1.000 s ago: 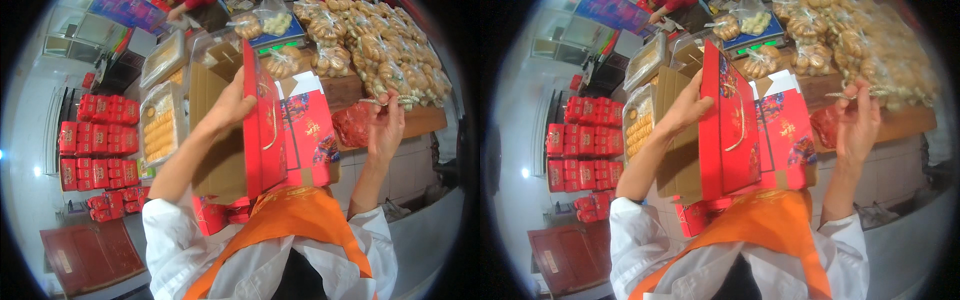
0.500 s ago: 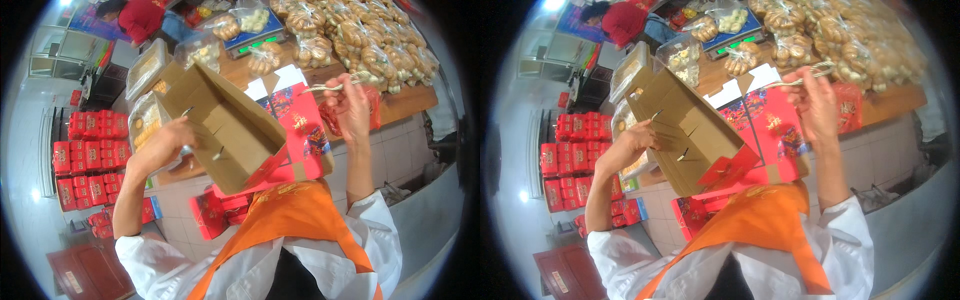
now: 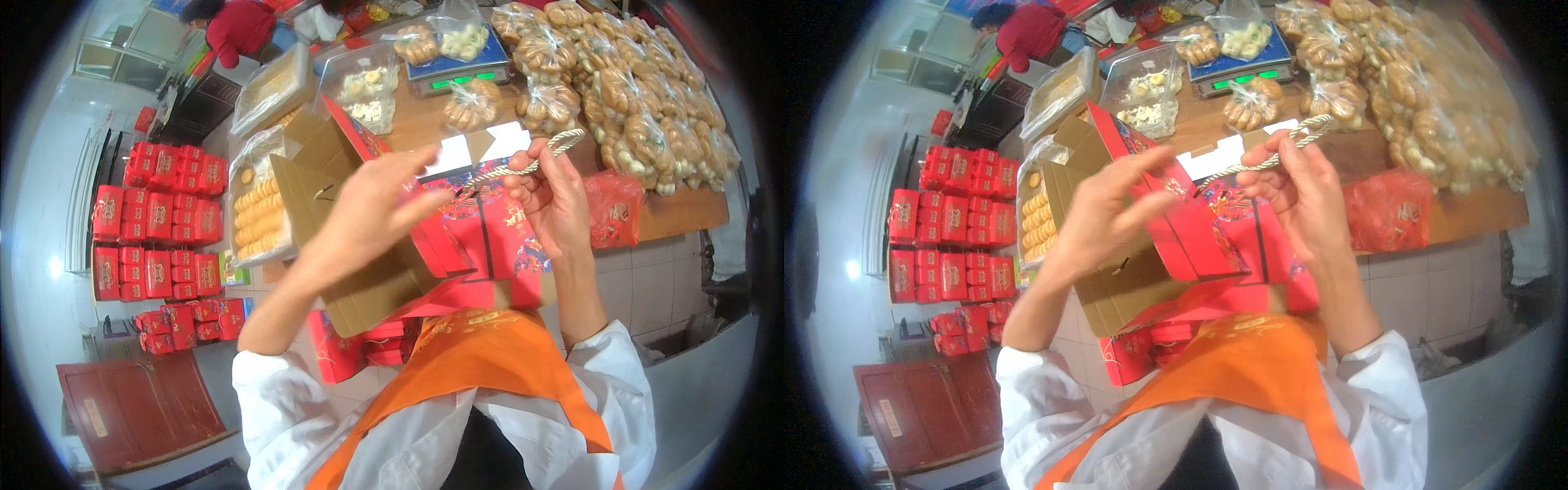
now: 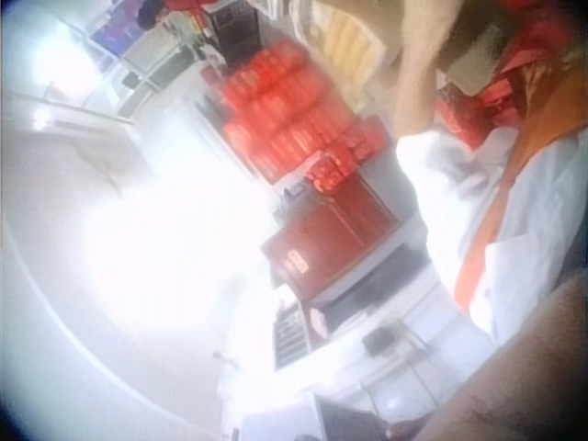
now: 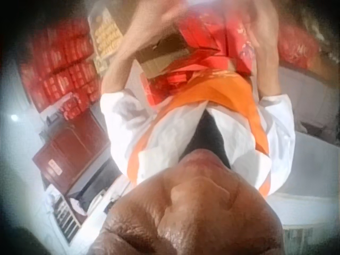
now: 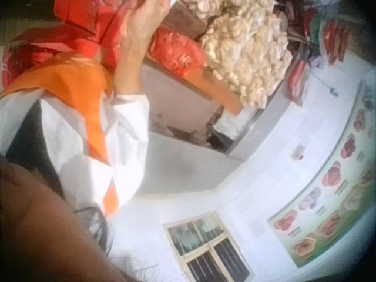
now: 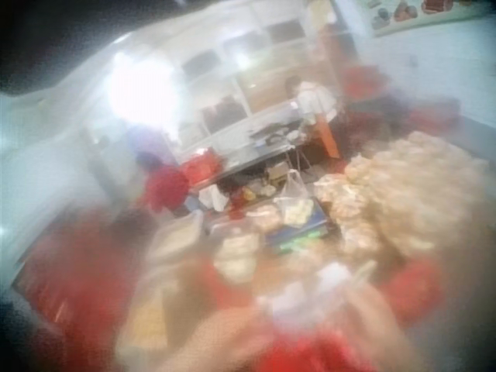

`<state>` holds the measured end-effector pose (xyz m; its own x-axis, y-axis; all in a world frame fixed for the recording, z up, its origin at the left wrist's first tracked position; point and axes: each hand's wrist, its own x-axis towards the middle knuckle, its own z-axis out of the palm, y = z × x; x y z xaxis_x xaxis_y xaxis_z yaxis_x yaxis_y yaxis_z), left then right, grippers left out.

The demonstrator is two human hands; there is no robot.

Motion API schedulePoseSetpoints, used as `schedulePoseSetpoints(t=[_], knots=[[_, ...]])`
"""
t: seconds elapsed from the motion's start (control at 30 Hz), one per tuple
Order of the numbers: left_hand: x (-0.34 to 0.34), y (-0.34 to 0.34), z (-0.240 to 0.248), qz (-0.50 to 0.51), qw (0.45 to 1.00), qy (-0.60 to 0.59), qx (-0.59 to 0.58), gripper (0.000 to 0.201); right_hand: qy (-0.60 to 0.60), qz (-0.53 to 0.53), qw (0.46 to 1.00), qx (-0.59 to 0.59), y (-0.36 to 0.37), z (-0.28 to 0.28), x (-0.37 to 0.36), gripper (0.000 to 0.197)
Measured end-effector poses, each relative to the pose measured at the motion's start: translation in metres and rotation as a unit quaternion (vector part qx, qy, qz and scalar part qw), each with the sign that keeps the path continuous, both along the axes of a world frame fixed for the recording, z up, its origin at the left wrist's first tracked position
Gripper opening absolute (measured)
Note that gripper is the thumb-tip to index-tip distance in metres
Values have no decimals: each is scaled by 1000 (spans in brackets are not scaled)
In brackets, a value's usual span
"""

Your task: The person repeatedly places individually wrapped pastries into red gift boxes, closes the boxes, and ties them with a decorative string. The person works at a counter with stacks of red boxes and trays of pastries visible.

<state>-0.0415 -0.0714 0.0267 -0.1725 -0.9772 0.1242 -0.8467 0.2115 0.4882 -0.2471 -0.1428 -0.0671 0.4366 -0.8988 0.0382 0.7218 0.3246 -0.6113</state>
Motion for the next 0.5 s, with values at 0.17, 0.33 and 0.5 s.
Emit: schedulePoseSetpoints(t=[0.17, 0.33, 0.5], knots=[[-18, -8, -19, -17, 997, 69, 42, 18, -40, 4, 999, -2, 1, 2, 2, 21], [-12, -8, -25, -22, 1000, -14, 9, 12, 173, -303, 920, -177, -12, -5, -6, 27], [-15, -11, -32, -54, 997, -46, -24, 12, 367, -179, 744, -529, 14, 8, 17, 25]])
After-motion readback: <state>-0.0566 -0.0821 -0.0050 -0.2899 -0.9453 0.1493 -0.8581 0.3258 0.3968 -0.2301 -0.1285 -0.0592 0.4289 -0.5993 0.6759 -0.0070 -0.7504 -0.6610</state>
